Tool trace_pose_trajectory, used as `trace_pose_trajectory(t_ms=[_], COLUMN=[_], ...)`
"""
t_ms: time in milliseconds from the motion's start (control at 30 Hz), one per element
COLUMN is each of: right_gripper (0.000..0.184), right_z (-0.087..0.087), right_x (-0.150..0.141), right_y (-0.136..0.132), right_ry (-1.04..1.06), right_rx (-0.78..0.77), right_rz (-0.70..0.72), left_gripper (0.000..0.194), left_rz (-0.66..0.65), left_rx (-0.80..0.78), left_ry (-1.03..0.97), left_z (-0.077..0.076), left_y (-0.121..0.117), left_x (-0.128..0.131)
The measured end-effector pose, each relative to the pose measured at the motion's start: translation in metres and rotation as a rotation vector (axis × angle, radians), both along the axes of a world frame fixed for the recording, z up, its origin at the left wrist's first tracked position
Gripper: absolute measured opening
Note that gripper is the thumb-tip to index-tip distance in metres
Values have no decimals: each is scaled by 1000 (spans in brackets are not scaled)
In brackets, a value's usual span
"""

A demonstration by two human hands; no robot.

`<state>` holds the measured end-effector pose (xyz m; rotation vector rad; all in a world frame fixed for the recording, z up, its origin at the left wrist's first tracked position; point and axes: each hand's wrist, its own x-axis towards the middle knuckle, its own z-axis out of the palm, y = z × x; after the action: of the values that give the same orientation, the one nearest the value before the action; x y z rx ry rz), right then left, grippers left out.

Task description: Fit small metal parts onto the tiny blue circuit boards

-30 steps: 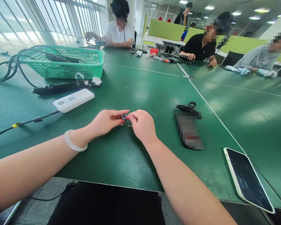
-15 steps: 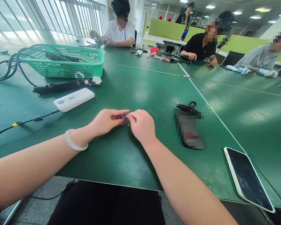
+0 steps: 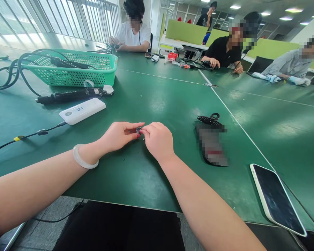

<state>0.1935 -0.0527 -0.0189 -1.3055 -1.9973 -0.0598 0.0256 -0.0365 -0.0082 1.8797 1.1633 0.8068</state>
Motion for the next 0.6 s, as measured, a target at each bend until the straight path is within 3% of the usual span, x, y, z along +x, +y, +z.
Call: trace_pose_trajectory(t_ms=[300, 600], right_gripper=[14, 15], right_z=[3, 3], right_x=[-3, -4], right_y=[0, 0], right_ry=[325, 249], right_rx=[-208, -148], right_rz=[45, 34], left_gripper=[43, 45], left_rz=[13, 16], left_rx=[-53, -124], left_ry=[-94, -174], left_z=[2, 2], left_y=[1, 0], left_x=[0, 2])
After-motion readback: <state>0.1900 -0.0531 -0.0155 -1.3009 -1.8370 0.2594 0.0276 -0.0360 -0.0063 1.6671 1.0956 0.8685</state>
